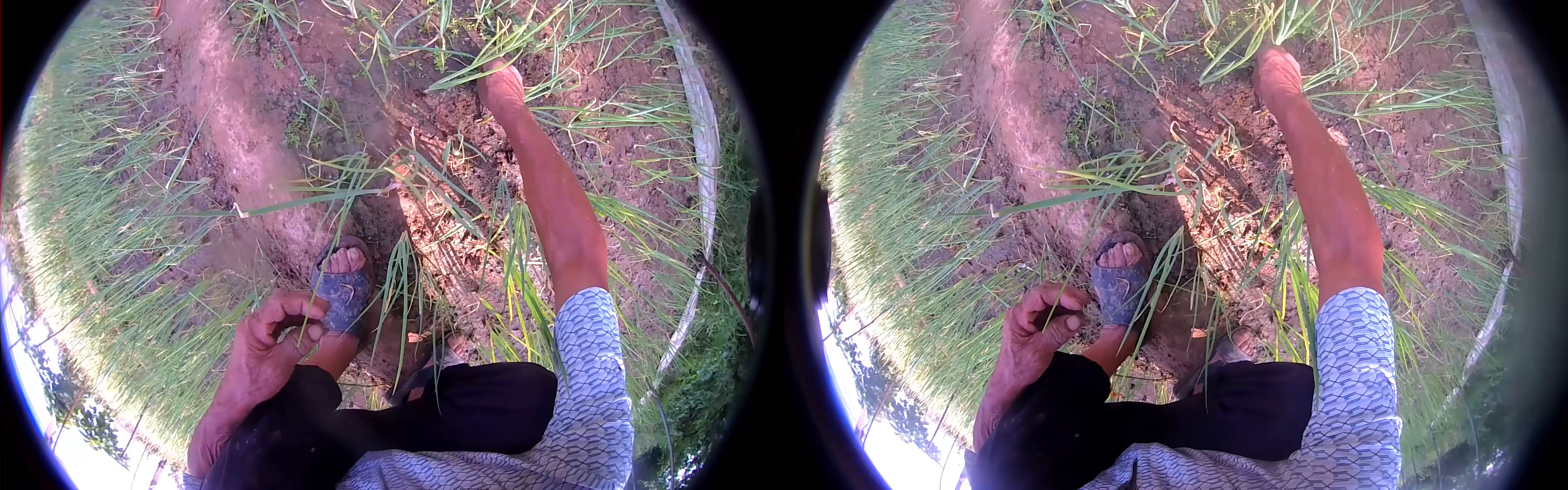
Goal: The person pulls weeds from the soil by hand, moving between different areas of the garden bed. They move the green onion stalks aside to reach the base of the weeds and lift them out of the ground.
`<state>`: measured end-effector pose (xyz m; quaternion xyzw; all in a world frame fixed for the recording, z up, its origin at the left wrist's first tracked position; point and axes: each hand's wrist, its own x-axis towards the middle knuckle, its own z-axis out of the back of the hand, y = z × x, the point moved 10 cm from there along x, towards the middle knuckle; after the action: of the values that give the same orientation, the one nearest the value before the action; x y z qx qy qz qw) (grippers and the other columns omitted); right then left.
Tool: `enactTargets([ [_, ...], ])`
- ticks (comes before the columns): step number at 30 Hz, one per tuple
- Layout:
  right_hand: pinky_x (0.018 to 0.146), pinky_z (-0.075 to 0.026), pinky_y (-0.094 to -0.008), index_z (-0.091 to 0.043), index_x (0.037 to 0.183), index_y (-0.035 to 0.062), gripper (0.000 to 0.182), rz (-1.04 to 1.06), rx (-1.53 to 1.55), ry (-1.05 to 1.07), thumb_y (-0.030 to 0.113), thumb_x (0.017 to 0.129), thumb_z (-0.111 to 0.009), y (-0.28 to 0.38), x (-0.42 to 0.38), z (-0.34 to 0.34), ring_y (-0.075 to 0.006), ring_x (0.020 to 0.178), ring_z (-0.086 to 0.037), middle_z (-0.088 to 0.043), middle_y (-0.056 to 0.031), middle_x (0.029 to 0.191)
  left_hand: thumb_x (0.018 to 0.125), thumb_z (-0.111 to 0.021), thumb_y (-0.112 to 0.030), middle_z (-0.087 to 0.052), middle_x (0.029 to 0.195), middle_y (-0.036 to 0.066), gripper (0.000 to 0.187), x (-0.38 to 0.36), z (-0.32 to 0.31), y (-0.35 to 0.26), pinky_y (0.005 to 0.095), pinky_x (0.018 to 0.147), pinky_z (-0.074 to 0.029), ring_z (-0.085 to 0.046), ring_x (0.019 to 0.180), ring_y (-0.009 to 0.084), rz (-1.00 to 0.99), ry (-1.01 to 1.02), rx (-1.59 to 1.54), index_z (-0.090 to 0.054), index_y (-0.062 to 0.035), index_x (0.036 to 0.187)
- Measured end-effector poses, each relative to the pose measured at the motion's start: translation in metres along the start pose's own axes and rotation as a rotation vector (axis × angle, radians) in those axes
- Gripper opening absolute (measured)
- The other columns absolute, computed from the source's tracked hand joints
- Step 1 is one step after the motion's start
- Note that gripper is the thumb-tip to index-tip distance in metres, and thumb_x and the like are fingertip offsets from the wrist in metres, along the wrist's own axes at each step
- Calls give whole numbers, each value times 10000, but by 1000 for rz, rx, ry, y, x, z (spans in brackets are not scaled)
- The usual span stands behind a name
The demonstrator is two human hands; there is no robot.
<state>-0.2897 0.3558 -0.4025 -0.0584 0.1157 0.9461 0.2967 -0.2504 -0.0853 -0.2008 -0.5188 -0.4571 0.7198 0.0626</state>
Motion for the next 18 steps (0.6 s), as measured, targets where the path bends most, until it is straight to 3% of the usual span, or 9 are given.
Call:
enactTargets([
  [3, 817, -538, -444, -672, 1000, 23, 210, 97, -2, 106, 116, 857, -548, 2, 4, -16, -354, 879, -666, -668, -233, 929, 857, -654, 52, -633, 1060, 53, 205, 3, 0, -5, 312, 914, -483, -602, 1025, 149, -18, 11, 22, -622, -52, 1032],
  [4, 824, -546, -422, -663, 1026, 21, 235, 217, -16, 19, 162, 857, -582, 5, 0, -17, -337, 845, -669, -669, -226, 925, 857, -653, 55, -633, 1061, 53, 208, 4, 1, -5, 310, 914, -483, -604, 1025, 149, -19, 13, 20, -620, -51, 1033],
  [7, 806, -554, -408, -644, 1093, 36, 284, -98, 311, 292, 189, 860, -590, 2, -30, -31, -323, 831, -672, -671, -216, 913, 853, -647, 66, -632, 1064, 57, 216, 7, 2, -3, 307, 915, -485, -609, 1028, 152, -15, 21, 20, -617, -47, 1035],
  [8, 760, -556, -398, -636, 1111, 61, 286, -99, 239, 281, 146, 839, -612, 22, -40, -15, -328, 804, -668, -676, -206, 909, 851, -644, 71, -630, 1066, 59, 218, 7, 2, -1, 306, 915, -487, -610, 1030, 153, -6, 23, 22, -618, -44, 1034],
  [11, 719, -554, -401, -632, 1108, 74, 310, -26, 539, -49, 80, 798, -639, 30, -37, -19, -341, 769, -655, -674, -196, 872, 845, -638, 82, -624, 1072, 66, 221, 8, -1, -1, 304, 912, -493, -613, 1031, 160, 8, 36, 6, -619, -35, 1031],
  [13, 696, -551, -415, -632, 1056, 69, 292, 2, 570, -114, 33, 767, -655, 38, -16, -29, -373, 771, -654, -669, -194, 843, 842, -636, 87, -619, 1073, 70, 222, 8, 0, -2, 303, 909, -496, -614, 1031, 166, 0, 33, -3, -620, -30, 1030],
  [15, 689, -547, -432, -627, 1030, 64, 270, 182, 379, -210, 51, 763, -662, 59, -11, -15, -386, 790, -658, -667, -194, 825, 839, -635, 90, -616, 1073, 73, 222, 9, 1, 0, 303, 908, -498, -614, 1030, 170, -14, 30, -7, -621, -26, 1028],
  [18, 667, -535, -447, -631, 942, 62, 186, 156, 219, -211, 102, 765, -673, 68, -7, -7, -387, 798, -662, -662, -202, 812, 839, -633, 90, -616, 1072, 75, 221, 6, 7, 8, 303, 905, -499, -615, 1026, 174, 13, 9, -24, -626, -22, 1029],
])
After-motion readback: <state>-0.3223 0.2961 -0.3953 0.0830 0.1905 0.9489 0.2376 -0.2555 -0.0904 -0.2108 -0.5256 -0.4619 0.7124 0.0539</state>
